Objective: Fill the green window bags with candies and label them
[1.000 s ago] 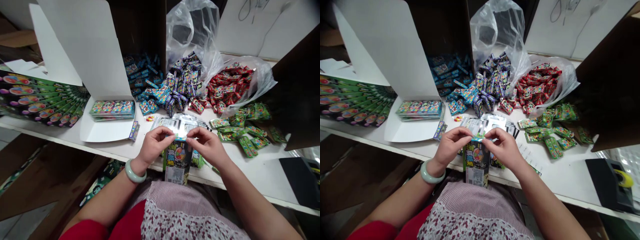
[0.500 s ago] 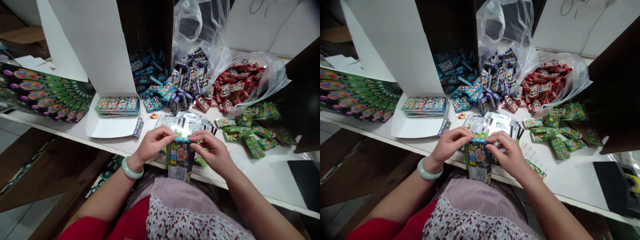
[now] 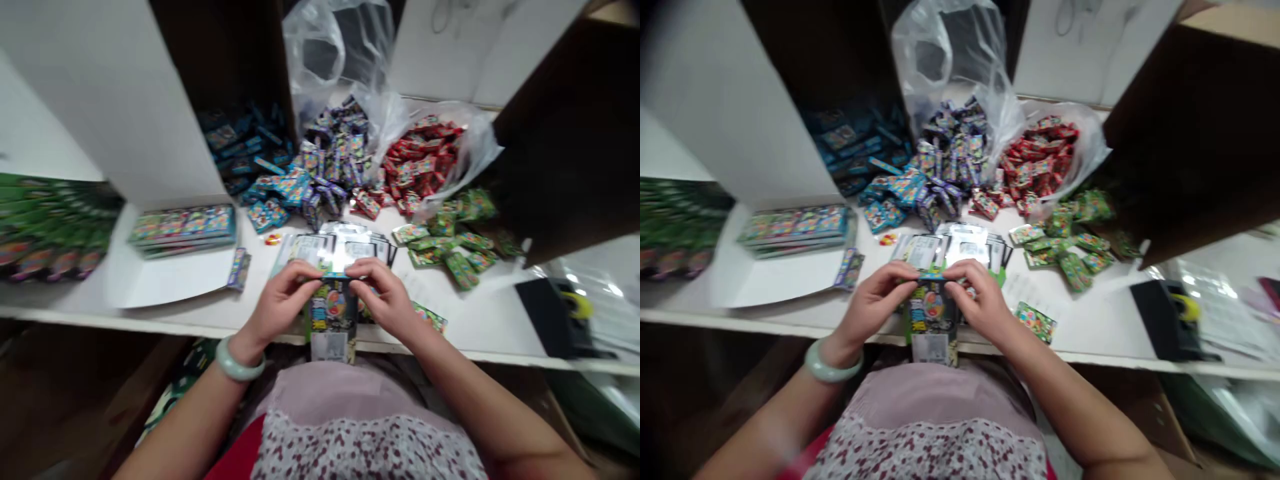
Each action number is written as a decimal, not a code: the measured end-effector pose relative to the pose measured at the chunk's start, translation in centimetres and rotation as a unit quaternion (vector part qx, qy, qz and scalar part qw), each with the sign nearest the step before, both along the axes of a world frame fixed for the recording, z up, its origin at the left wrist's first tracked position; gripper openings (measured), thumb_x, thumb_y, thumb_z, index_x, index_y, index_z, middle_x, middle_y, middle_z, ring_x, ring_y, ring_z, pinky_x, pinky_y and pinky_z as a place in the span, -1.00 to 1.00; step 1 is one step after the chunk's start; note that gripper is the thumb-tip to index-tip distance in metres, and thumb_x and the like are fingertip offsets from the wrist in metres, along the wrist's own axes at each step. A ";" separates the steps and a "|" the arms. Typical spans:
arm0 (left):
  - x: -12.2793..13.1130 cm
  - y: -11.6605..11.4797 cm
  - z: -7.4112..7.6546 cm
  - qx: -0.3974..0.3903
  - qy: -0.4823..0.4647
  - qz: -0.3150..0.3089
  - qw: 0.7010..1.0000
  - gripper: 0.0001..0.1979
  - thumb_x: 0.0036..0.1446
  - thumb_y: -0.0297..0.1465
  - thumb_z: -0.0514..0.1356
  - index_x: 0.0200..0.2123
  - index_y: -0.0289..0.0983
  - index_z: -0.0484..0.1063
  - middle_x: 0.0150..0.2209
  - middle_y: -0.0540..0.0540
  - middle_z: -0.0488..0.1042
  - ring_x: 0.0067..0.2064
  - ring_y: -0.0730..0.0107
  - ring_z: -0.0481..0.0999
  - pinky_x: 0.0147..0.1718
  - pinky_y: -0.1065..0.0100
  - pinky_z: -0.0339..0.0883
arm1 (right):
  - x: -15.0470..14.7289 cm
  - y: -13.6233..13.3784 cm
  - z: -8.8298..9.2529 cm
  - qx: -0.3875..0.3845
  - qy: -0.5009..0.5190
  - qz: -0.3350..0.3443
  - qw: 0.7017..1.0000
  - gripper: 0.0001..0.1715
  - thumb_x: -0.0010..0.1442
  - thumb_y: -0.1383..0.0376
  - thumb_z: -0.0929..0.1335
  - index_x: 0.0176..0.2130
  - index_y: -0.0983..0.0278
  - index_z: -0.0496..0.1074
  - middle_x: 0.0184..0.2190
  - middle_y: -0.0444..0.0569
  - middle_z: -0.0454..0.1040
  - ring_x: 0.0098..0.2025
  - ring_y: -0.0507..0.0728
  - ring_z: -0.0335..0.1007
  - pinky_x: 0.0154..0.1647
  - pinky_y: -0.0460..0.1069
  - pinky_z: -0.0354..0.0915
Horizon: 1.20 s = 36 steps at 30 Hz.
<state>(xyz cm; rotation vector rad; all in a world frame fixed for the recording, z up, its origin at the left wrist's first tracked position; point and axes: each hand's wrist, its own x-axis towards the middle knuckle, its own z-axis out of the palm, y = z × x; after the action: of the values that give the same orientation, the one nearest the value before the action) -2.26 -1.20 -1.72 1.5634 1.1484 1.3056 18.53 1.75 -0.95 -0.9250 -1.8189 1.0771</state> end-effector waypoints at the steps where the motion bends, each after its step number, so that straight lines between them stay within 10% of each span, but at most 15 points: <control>1: -0.2 0.1 0.0 0.011 0.010 0.008 1.000 -0.95 0.18 -0.42 0.21 -0.26 -0.20 0.46 -0.29 -0.04 0.45 -0.22 0.37 0.47 -0.25 0.37 0.41 | 0.9 0.4 -0.2 -0.031 0.016 -0.006 0.999 -0.78 0.23 0.27 0.31 -0.08 0.15 0.38 -0.08 0.02 0.43 -0.06 0.13 0.40 -0.13 0.04 0.38; 8: -0.9 0.8 -0.9 0.013 0.052 0.078 0.996 -0.94 0.16 -0.34 0.23 -0.27 -0.16 0.46 -0.25 -0.01 0.47 -0.17 0.30 0.47 -0.21 0.33 0.42 | 13.5 3.7 -3.5 -0.066 -0.248 -0.259 0.931 -0.78 0.15 0.21 0.32 -0.25 0.26 0.49 -0.26 0.02 0.46 -0.32 0.11 0.36 -0.18 0.07 0.29; 16: -0.4 1.0 -0.9 0.012 0.068 0.067 0.995 -0.92 0.16 -0.35 0.23 -0.25 -0.14 0.46 -0.25 0.00 0.46 -0.18 0.32 0.47 -0.23 0.36 0.40 | 15.2 3.3 -5.9 -0.121 -0.277 -0.227 0.926 -0.84 0.06 0.20 0.34 -0.46 0.24 0.40 -0.43 -0.08 0.40 -0.39 0.09 0.29 -0.26 0.03 0.22; 21: 0.0 1.2 -0.7 0.014 0.048 0.053 0.997 -0.93 0.14 -0.42 0.23 -0.26 -0.18 0.44 -0.26 0.00 0.45 -0.19 0.36 0.46 -0.21 0.37 0.38 | 16.5 1.8 -3.0 -0.190 -0.211 -0.127 0.951 -0.69 0.09 0.05 0.34 -0.41 0.25 0.38 -0.46 -0.10 0.41 -0.41 0.08 0.32 -0.35 -0.01 0.27; 29: 2.0 1.3 0.2 0.018 0.012 0.010 1.000 -0.97 0.15 -0.45 0.20 -0.31 -0.24 0.38 -0.32 -0.01 0.40 -0.27 0.43 0.41 -0.30 0.38 0.31 | 5.1 3.5 7.6 -0.086 -0.135 0.159 0.974 -0.78 0.23 0.17 0.32 -0.37 0.26 0.36 -0.31 -0.04 0.42 -0.26 0.07 0.33 -0.19 -0.02 0.26; 36: 1.7 1.0 0.7 -0.009 -0.007 -0.012 1.000 -0.95 0.20 -0.41 0.13 -0.29 -0.25 0.37 -0.35 -0.01 0.38 -0.25 0.39 0.39 -0.28 0.34 0.28 | -1.4 6.8 7.4 -0.095 -0.298 0.200 0.928 -0.83 0.16 0.24 0.32 -0.44 0.25 0.37 -0.50 -0.10 0.38 -0.44 0.06 0.28 -0.45 -0.06 0.18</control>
<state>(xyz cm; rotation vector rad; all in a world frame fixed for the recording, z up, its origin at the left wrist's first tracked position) -0.58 -0.16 -1.05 1.5482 1.1262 1.2866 17.09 8.57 6.42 -1.1084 -2.5195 1.3372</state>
